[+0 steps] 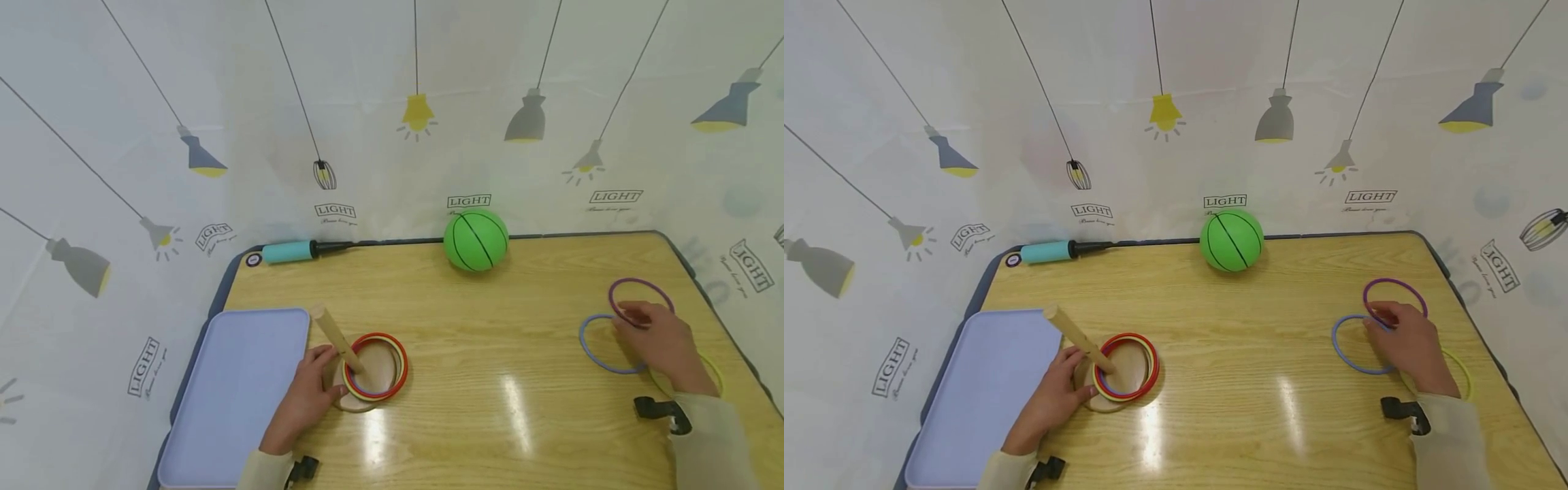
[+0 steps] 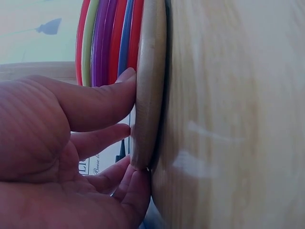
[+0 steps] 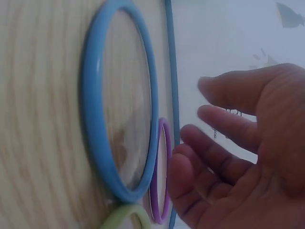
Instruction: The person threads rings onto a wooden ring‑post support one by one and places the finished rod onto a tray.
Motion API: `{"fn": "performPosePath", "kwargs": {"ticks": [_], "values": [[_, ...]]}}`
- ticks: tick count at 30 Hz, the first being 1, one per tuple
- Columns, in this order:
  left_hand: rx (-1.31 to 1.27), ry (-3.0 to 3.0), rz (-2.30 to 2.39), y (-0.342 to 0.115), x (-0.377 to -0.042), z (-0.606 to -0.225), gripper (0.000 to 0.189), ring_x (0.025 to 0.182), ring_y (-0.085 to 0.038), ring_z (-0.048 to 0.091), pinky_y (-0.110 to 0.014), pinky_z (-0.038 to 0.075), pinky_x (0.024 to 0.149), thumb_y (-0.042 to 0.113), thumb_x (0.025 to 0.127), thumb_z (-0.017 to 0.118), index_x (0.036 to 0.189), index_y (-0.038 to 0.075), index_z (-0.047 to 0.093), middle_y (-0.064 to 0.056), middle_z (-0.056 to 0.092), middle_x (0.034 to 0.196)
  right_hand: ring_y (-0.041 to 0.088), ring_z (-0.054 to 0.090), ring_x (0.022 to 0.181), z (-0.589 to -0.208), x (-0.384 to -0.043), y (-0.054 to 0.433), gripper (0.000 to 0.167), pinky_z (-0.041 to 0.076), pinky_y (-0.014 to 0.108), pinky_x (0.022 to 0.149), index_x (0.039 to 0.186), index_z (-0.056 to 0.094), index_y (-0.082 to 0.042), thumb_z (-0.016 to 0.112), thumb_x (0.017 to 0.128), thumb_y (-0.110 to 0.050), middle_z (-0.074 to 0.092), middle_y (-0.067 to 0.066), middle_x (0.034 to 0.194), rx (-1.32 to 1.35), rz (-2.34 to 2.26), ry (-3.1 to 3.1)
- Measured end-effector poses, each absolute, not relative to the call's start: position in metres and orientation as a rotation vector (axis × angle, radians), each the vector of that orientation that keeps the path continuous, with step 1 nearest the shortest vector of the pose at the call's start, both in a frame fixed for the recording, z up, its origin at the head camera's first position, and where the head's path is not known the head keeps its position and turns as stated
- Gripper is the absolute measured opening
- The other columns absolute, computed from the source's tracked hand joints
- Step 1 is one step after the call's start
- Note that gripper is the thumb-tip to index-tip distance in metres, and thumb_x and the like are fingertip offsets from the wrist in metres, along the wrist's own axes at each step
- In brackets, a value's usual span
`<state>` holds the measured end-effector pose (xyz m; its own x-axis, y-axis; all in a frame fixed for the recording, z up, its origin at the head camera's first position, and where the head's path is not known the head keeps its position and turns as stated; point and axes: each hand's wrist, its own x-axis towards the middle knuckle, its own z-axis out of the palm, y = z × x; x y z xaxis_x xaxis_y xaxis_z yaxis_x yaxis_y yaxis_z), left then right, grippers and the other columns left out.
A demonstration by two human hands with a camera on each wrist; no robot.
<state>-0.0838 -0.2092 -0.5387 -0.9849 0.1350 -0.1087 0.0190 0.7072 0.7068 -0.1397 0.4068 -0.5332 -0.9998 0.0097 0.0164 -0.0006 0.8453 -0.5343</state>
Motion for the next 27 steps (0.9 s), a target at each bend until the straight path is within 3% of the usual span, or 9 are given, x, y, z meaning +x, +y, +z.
{"fn": "performPosePath", "kwargs": {"ticks": [2,4,14,21,27], "values": [[0.126,2.756,1.140,-0.2093,-0.0838,-0.5388,0.072,0.143,-0.051,0.042,-0.063,0.039,0.117,0.004,0.083,0.086,0.149,0.001,0.058,-0.023,0.050,0.152,0.056,0.061,0.114,-0.5324,-0.1406,0.4100,0.055,0.047,0.066,0.090,0.141,0.057,0.010,0.062,0.107,-0.032,0.063,0.038,0.131,0.000,0.869,-3.046],[0.129,2.755,1.136,-0.2096,-0.0840,-0.5393,0.072,0.143,-0.051,0.042,-0.063,0.039,0.117,0.005,0.083,0.086,0.149,0.000,0.057,-0.023,0.050,0.152,0.056,0.061,0.113,-0.5329,-0.1419,0.4121,0.055,0.047,0.067,0.090,0.141,0.057,0.011,0.062,0.107,-0.032,0.061,0.039,0.131,0.031,0.843,-3.078],[0.131,2.763,1.148,-0.2090,-0.0845,-0.5408,0.072,0.143,-0.050,0.042,-0.063,0.038,0.118,0.005,0.082,0.086,0.148,0.000,0.059,-0.022,0.051,0.152,0.039,0.065,0.088,-0.5386,-0.1479,0.4115,0.033,0.049,0.052,0.073,0.124,0.067,0.006,0.072,0.095,-0.008,0.070,0.024,0.098,0.097,0.694,-3.074],[0.125,2.775,1.136,-0.2087,-0.0831,-0.5398,0.071,0.141,-0.049,0.044,-0.062,0.039,0.117,0.005,0.082,0.086,0.147,0.001,0.059,-0.021,0.051,0.151,0.042,0.067,0.089,-0.5409,-0.1476,0.4070,0.027,0.053,0.059,0.074,0.120,0.070,0.004,0.070,0.094,-0.004,0.071,0.022,0.097,0.104,0.682,-3.088],[0.125,2.769,1.141,-0.2095,-0.0829,-0.5384,0.071,0.143,-0.049,0.042,-0.062,0.039,0.117,0.005,0.083,0.086,0.148,0.001,0.059,-0.021,0.050,0.152,0.025,0.060,0.074,-0.5419,-0.1480,0.4046,0.022,0.045,0.038,0.063,0.115,0.073,0.002,0.065,0.096,-0.005,0.071,0.017,0.091,0.132,0.641,-3.116]]}}
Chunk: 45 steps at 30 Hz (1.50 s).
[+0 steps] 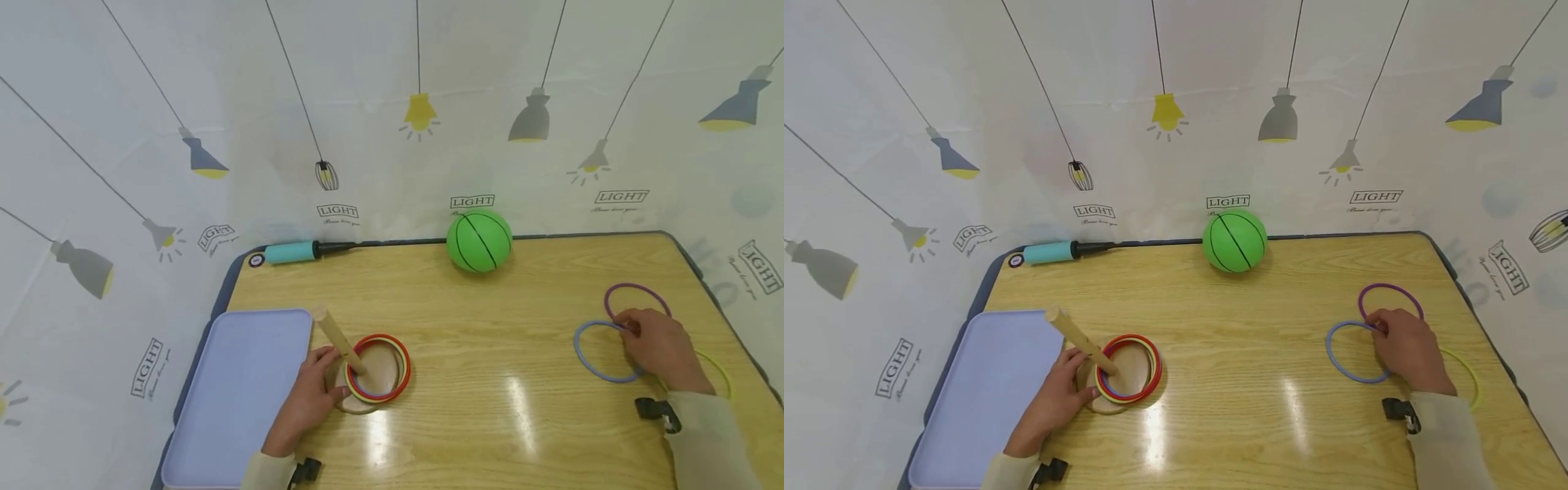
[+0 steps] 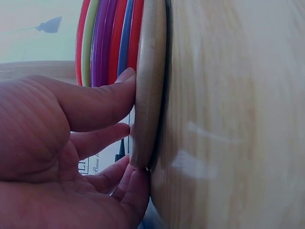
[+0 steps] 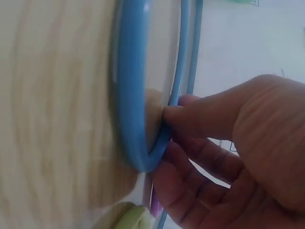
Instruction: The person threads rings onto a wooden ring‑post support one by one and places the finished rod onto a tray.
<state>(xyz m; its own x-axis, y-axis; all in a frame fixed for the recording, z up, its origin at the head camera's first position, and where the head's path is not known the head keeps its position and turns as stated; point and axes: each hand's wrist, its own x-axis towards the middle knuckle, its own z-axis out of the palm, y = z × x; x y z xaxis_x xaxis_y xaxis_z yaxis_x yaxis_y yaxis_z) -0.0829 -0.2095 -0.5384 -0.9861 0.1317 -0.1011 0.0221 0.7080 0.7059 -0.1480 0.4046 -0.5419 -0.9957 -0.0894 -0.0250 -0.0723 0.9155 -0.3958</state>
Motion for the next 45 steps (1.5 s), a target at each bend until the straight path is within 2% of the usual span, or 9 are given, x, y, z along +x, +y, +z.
{"fn": "performPosePath", "kwargs": {"ticks": [5,9,12,15,20,25,32,39,45], "values": [[0.125,2.765,1.154,-0.210,-0.083,-0.540,0.070,0.143,-0.049,0.042,-0.063,0.039,0.117,0.006,0.084,0.086,0.148,0.000,0.058,-0.020,0.050,0.152,0.024,0.061,0.076,-0.544,-0.149,0.401,0.024,0.045,0.036,0.065,0.115,0.072,0.006,0.059,0.100,-0.006,0.074,0.025,0.105,-0.159,-0.614,2.993],[0.134,2.764,1.146,-0.211,-0.083,-0.543,0.070,0.144,-0.049,0.042,-0.062,0.039,0.118,0.006,0.084,0.086,0.148,0.000,0.058,-0.021,0.050,0.153,0.027,0.063,0.078,-0.544,-0.146,0.400,0.019,0.048,0.039,0.067,0.113,0.070,0.006,0.061,0.100,-0.005,0.073,0.022,0.099,-0.193,-0.618,3.000],[0.142,2.767,1.149,-0.211,-0.084,-0.544,0.071,0.144,-0.050,0.042,-0.063,0.038,0.118,0.006,0.083,0.086,0.148,-0.001,0.058,-0.022,0.050,0.152,0.021,0.056,0.074,-0.543,-0.145,0.399,0.013,0.044,0.035,0.065,0.110,0.069,0.002,0.063,0.101,-0.005,0.067,0.013,0.086,-0.250,-0.632,3.021],[0.136,2.770,1.148,-0.211,-0.085,-0.544,0.072,0.145,-0.050,0.041,-0.063,0.037,0.119,0.005,0.082,0.086,0.148,-0.001,0.058,-0.022,0.050,0.152,0.018,0.055,0.075,-0.540,-0.146,0.397,0.011,0.042,0.032,0.065,0.110,0.067,-0.001,0.064,0.101,-0.006,0.064,0.006,0.086,-0.308,-0.669,3.031],[0.130,2.777,1.146,-0.212,-0.085,-0.544,0.071,0.144,-0.051,0.041,-0.063,0.037,0.119,0.004,0.082,0.086,0.148,-0.002,0.058,-0.023,0.050,0.152,0.013,0.065,0.081,-0.536,-0.146,0.388,0.019,0.050,0.029,0.067,0.121,0.062,-0.001,0.062,0.103,-0.007,0.072,0.008,0.097,-0.370,-0.814,2.971],[0.137,2.778,1.146,-0.212,-0.086,-0.544,0.070,0.145,-0.051,0.040,-0.064,0.037,0.119,0.005,0.083,0.085,0.147,-0.002,0.058,-0.024,0.049,0.152,0.003,0.066,0.071,-0.533,-0.144,0.372,0.023,0.052,0.025,0.064,0.127,0.057,0.002,0.059,0.107,-0.010,0.076,0.005,0.094,-0.377,-1.032,2.851],[0.143,2.779,1.155,-0.211,-0.086,-0.548,0.069,0.145,-0.050,0.041,-0.063,0.037,0.119,0.003,0.084,0.084,0.147,-0.002,0.058,-0.024,0.049,0.152,0.018,0.073,0.070,-0.517,-0.144,0.348,0.030,0.062,0.034,0.061,0.134,0.049,0.007,0.055,0.110,-0.009,0.073,0.018,0.097,-0.394,-1.347,2.647],[0.135,2.778,1.161,-0.211,-0.085,-0.547,0.069,0.145,-0.050,0.041,-0.063,0.037,0.119,0.003,0.083,0.084,0.147,-0.002,0.059,-0.023,0.050,0.152,0.020,0.075,0.072,-0.491,-0.149,0.326,0.028,0.064,0.036,0.063,0.136,0.048,0.002,0.052,0.111,-0.010,0.073,0.000,0.094,-0.441,-1.491,2.609],[0.125,2.764,1.160,-0.211,-0.084,-0.543,0.068,0.146,-0.051,0.039,-0.063,0.036,0.119,0.003,0.084,0.084,0.147,-0.002,0.058,-0.024,0.049,0.153,0.023,0.076,0.072,-0.466,-0.148,0.300,0.028,0.064,0.036,0.064,0.137,0.048,0.001,0.052,0.110,-0.007,0.071,0.001,0.096,-0.521,-1.599,2.576]]}}
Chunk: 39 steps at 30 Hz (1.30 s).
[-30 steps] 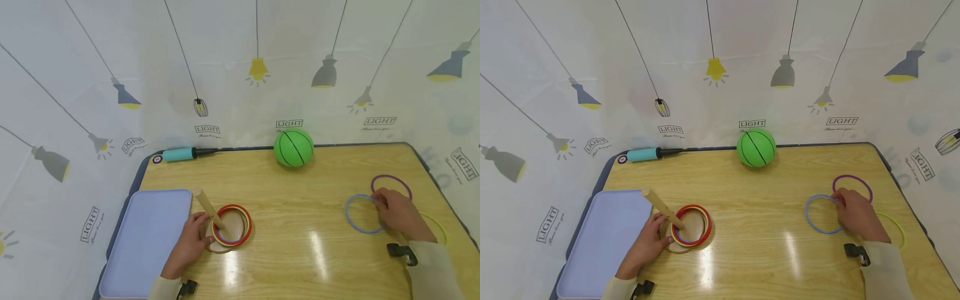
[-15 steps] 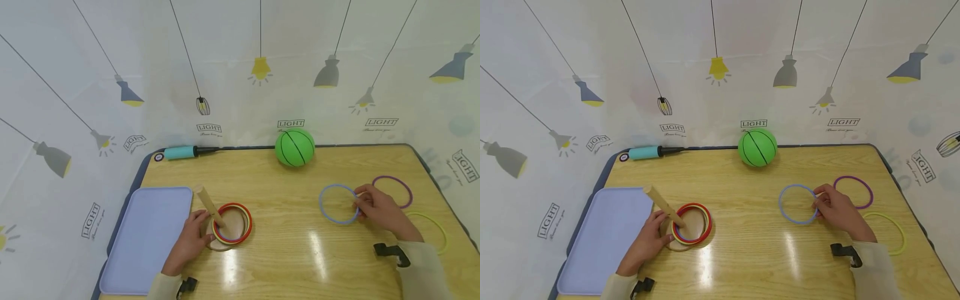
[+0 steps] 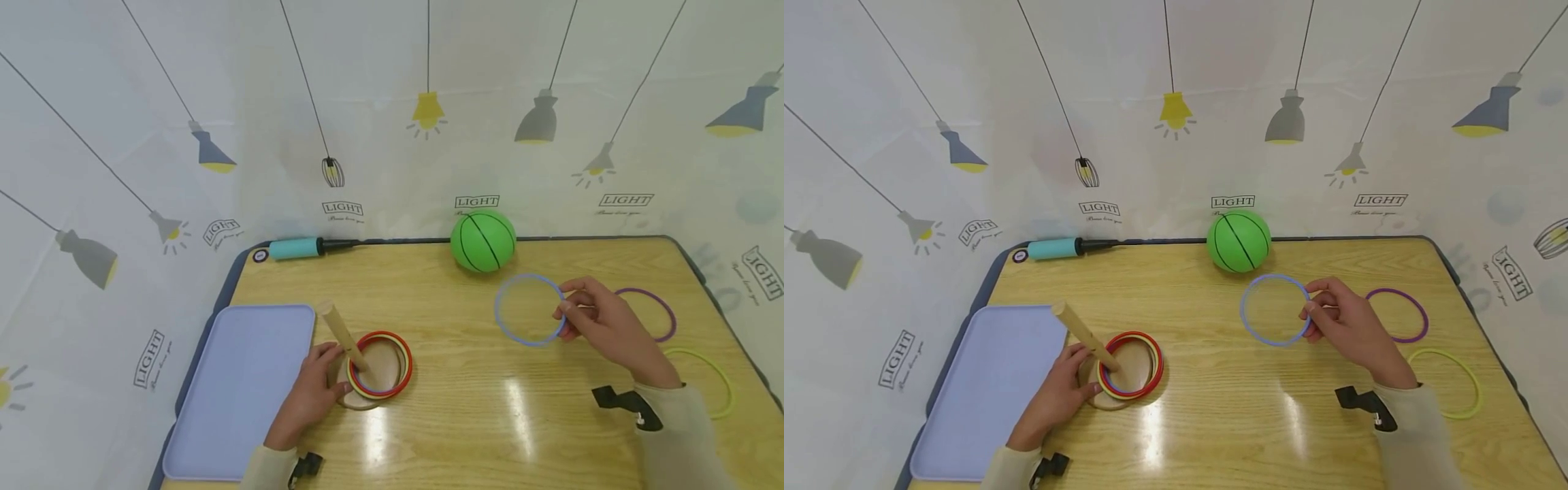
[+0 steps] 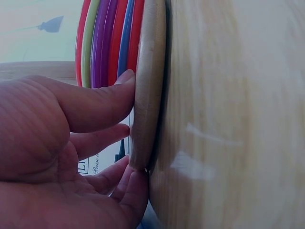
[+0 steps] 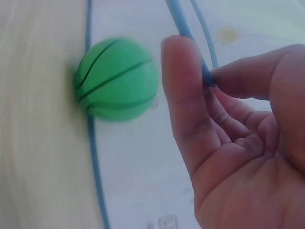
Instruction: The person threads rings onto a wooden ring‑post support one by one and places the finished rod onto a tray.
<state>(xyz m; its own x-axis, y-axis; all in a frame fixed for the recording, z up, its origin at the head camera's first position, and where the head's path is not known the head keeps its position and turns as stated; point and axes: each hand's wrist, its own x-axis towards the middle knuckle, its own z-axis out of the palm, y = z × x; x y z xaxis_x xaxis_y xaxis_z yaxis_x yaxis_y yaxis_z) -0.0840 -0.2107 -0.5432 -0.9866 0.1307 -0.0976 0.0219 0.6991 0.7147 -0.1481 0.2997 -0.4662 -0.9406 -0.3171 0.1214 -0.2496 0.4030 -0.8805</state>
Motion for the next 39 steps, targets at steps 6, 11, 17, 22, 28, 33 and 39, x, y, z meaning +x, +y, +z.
{"fn": "performPosePath", "kwargs": {"ticks": [6,11,17,22,28,33,39], "values": [[0.123,2.760,1.158,-0.211,-0.084,-0.543,0.068,0.147,-0.050,0.039,-0.063,0.036,0.119,0.004,0.085,0.084,0.148,-0.001,0.058,-0.023,0.048,0.154,0.016,0.075,0.070,-0.451,-0.148,0.272,0.027,0.064,0.033,0.063,0.133,0.055,-0.002,0.054,0.107,0.002,0.067,-0.002,0.098,-0.593,-1.794,2.508],[0.120,2.758,1.156,-0.211,-0.084,-0.543,0.068,0.147,-0.050,0.039,-0.063,0.037,0.119,0.004,0.085,0.084,0.148,-0.001,0.058,-0.023,0.048,0.154,0.018,0.074,0.070,-0.440,-0.150,0.247,0.028,0.064,0.033,0.063,0.133,0.056,0.001,0.055,0.106,0.004,0.064,0.007,0.099,-0.644,-1.956,2.384],[0.137,2.763,1.152,-0.211,-0.083,-0.544,0.067,0.147,-0.050,0.039,-0.063,0.037,0.119,0.004,0.086,0.083,0.147,-0.002,0.058,-0.023,0.048,0.153,0.018,0.073,0.068,-0.427,-0.149,0.214,0.028,0.063,0.033,0.061,0.132,0.057,0.006,0.054,0.104,0.009,0.063,0.013,0.099,-0.745,-2.083,2.264],[0.147,2.772,1.154,-0.212,-0.082,-0.546,0.068,0.147,-0.050,0.039,-0.063,0.036,0.119,0.005,0.086,0.084,0.148,-0.003,0.057,-0.023,0.048,0.153,0.018,0.073,0.067,-0.414,-0.147,0.190,0.027,0.063,0.034,0.060,0.130,0.058,0.006,0.056,0.103,0.010,0.062,0.013,0.099,-0.817,-2.127,2.213],[0.140,2.778,1.151,-0.211,-0.081,-0.546,0.067,0.147,-0.050,0.039,-0.063,0.036,0.120,0.004,0.085,0.083,0.147,-0.004,0.057,-0.024,0.048,0.153,0.018,0.073,0.067,-0.398,-0.144,0.162,0.028,0.064,0.036,0.060,0.130,0.060,-0.001,0.058,0.103,0.007,0.063,0.010,0.099,-0.795,-2.188,2.120],[0.151,2.791,1.151,-0.209,-0.082,-0.543,0.067,0.146,-0.051,0.040,-0.063,0.036,0.120,0.003,0.085,0.083,0.147,-0.005,0.057,-0.025,0.048,0.153,0.018,0.072,0.063,-0.390,-0.145,0.137,0.027,0.063,0.037,0.057,0.130,0.058,0.005,0.058,0.103,0.007,0.064,0.007,0.097,-0.812,-2.241,2.042],[0.179,2.808,1.154,-0.210,-0.082,-0.542,0.066,0.144,-0.051,0.041,-0.064,0.038,0.118,0.003,0.085,0.084,0.145,-0.005,0.059,-0.025,0.049,0.151,0.016,0.072,0.064,-0.383,-0.145,0.106,0.030,0.064,0.037,0.058,0.132,0.051,0.013,0.058,0.104,0.005,0.061,0.006,0.095,-0.836,-2.267,1.923]]}}
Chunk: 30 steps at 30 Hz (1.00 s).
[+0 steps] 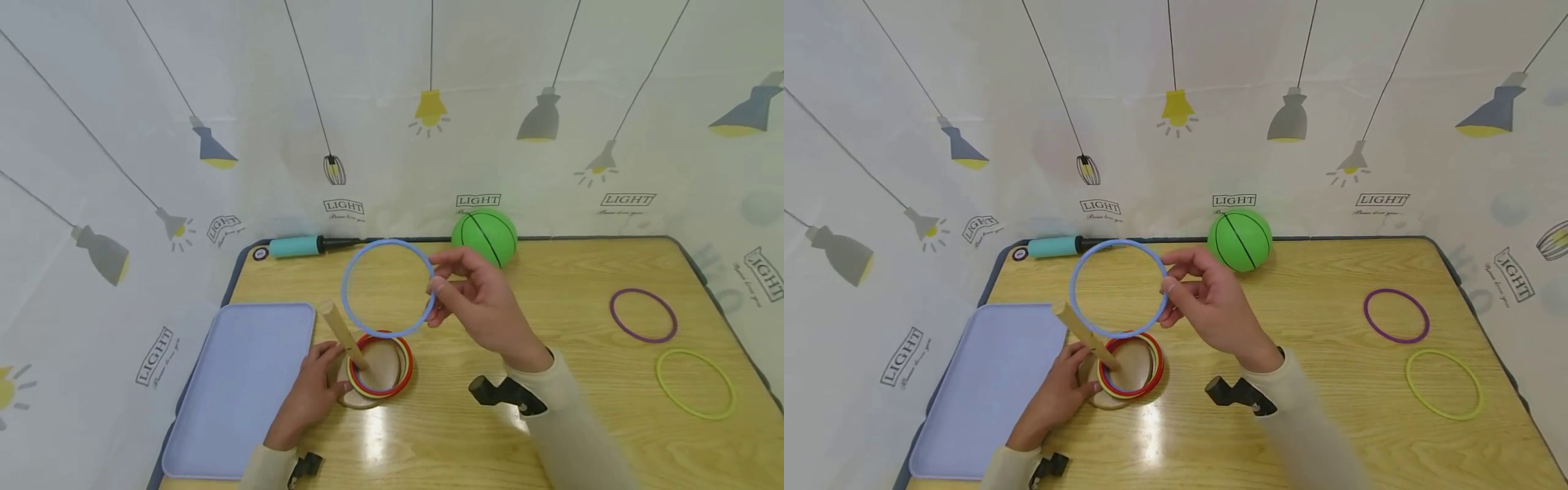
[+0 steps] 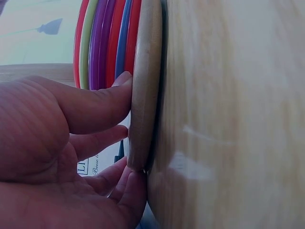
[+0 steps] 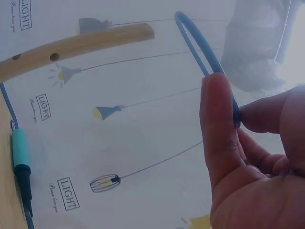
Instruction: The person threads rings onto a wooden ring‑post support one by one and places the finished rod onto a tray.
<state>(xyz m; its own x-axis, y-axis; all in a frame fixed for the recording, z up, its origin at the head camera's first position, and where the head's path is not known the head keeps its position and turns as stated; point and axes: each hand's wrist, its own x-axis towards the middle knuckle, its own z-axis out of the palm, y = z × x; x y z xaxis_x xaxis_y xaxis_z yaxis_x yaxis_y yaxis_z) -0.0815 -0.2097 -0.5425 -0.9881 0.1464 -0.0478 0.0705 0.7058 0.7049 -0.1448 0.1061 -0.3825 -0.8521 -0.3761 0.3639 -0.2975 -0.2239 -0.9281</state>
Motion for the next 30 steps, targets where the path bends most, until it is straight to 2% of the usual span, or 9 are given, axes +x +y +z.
{"fn": "performPosePath", "kwargs": {"ticks": [9,15,22,25,30], "values": [[0.224,2.845,1.144,-0.212,-0.082,-0.547,0.066,0.142,-0.051,0.043,-0.064,0.039,0.116,0.004,0.084,0.084,0.144,-0.005,0.059,-0.025,0.051,0.150,0.014,0.072,0.065,-0.384,-0.148,0.072,0.032,0.065,0.038,0.062,0.135,0.052,0.009,0.058,0.104,0.002,0.060,0.011,0.095,-0.735,-2.203,1.810],[0.226,2.866,1.142,-0.212,-0.082,-0.549,0.064,0.139,-0.051,0.045,-0.064,0.039,0.115,0.002,0.082,0.084,0.142,0.001,0.063,-0.025,0.051,0.146,0.016,0.073,0.065,-0.402,-0.152,0.060,0.029,0.065,0.045,0.063,0.134,0.055,0.005,0.058,0.105,-0.001,0.059,0.024,0.097,-0.720,-2.127,1.797],[0.277,2.879,1.134,-0.213,-0.080,-0.549,0.064,0.141,-0.056,0.043,-0.068,0.037,0.117,0.004,0.083,0.084,0.140,-0.009,0.061,-0.029,0.052,0.148,0.018,0.072,0.065,-0.425,-0.153,0.054,0.028,0.065,0.043,0.064,0.134,0.056,0.003,0.059,0.106,-0.003,0.060,0.026,0.099,-0.657,-2.051,1.802],[0.276,2.872,1.129,-0.213,-0.080,-0.548,0.063,0.141,-0.055,0.043,-0.067,0.037,0.117,0.004,0.083,0.084,0.140,-0.010,0.060,-0.029,0.051,0.148,0.018,0.073,0.065,-0.433,-0.153,0.054,0.028,0.065,0.047,0.065,0.134,0.056,0.002,0.059,0.106,-0.004,0.061,0.025,0.100,-0.624,-2.011,1.826],[0.255,2.852,1.154,-0.212,-0.080,-0.542,0.066,0.142,-0.053,0.043,-0.066,0.037,0.117,0.003,0.083,0.084,0.142,-0.008,0.060,-0.027,0.051,0.147,0.017,0.072,0.067,-0.447,-0.153,0.055,0.028,0.065,0.046,0.065,0.134,0.057,0.001,0.058,0.107,-0.005,0.061,0.027,0.102,-0.544,-1.953,1.862]]}}
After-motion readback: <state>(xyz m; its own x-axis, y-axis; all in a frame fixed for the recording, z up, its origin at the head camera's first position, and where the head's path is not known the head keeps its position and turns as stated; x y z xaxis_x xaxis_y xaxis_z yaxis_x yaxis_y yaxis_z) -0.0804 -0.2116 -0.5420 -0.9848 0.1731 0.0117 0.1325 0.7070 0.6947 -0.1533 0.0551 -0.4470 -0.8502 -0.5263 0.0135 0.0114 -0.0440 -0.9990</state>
